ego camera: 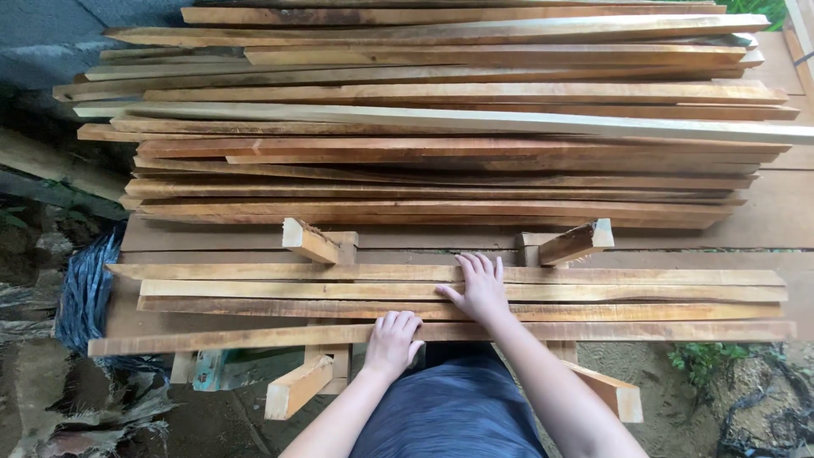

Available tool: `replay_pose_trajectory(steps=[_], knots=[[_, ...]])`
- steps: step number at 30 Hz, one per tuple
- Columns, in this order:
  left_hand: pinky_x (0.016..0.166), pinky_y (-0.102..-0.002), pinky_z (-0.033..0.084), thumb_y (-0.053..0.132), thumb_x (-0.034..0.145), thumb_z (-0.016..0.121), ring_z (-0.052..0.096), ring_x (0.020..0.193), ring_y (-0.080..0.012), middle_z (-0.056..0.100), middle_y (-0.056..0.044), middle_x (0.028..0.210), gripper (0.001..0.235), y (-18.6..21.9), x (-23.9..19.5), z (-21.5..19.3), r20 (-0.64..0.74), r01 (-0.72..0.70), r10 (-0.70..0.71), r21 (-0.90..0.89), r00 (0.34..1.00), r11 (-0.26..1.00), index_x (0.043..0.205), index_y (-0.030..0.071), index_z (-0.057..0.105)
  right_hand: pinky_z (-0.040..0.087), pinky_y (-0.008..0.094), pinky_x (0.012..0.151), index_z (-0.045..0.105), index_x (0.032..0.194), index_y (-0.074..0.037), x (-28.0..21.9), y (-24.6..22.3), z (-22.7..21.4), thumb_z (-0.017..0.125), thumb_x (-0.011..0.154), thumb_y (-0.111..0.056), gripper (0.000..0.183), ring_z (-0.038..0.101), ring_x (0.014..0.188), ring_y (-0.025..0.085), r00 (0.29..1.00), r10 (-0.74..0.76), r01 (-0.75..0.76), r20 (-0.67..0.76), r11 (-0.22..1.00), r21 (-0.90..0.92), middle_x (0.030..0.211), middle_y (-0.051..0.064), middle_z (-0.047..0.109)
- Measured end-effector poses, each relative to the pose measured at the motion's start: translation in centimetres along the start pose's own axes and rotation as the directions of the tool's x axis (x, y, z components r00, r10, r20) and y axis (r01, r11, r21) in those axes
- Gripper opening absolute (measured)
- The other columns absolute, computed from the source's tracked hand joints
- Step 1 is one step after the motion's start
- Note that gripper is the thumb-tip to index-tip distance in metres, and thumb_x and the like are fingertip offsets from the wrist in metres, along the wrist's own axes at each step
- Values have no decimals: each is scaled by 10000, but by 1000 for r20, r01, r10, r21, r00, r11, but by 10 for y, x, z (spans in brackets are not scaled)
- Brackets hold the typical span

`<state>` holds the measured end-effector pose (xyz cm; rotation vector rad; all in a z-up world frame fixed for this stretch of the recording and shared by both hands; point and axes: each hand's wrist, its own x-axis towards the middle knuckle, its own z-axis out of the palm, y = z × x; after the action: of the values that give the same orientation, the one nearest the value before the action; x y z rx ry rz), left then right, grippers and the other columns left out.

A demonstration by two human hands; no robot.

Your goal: The person handles long wooden planks in an outdoor setting, moving them from a large pile onto a wooden rack. They arrange the planks in a stack, occasionally using black straps to secure bundles of wood.

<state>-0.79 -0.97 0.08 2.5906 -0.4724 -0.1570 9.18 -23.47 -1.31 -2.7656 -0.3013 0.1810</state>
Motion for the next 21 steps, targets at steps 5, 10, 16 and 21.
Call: replay_pose_trajectory(steps=[5,10,16,21], knots=[[964,-432,406,287,765,852,547,1108,-269,599,-70,1128,483,10,-8,-10,132,21,-28,49,991,999,1149,122,610,169,618,1215,511,1433,-79,-60,-11,-8,695,818,-655,862,357,1448,352,976,-103,111,-190,993,36,1503,144,478],[961,-421,412,197,673,844,555,1107,-258,609,-72,1194,570,-3,-11,14,-9,-88,91,178,996,980,1186,100,614,158,618,1155,484,1383,-60,-108,14,-16,784,703,-605,922,342,1393,382,965,-198,214,-172,973,83,1485,166,417],[1004,-442,402,148,694,831,540,1164,-270,620,-51,1198,546,3,-5,-4,-20,-44,45,15,999,999,1201,128,630,330,494,1102,595,1211,-171,-114,24,-19,823,706,-322,575,459,1348,311,952,-275,271,-132,961,-43,1424,15,569],[1041,-453,403,127,720,809,530,1190,-283,638,-39,1208,453,2,22,-30,-83,63,-63,-6,995,998,1150,155,669,393,447,1025,630,1181,-132,-89,13,-32,823,714,-258,521,595,1139,262,971,-183,193,-155,980,51,1180,52,668]])
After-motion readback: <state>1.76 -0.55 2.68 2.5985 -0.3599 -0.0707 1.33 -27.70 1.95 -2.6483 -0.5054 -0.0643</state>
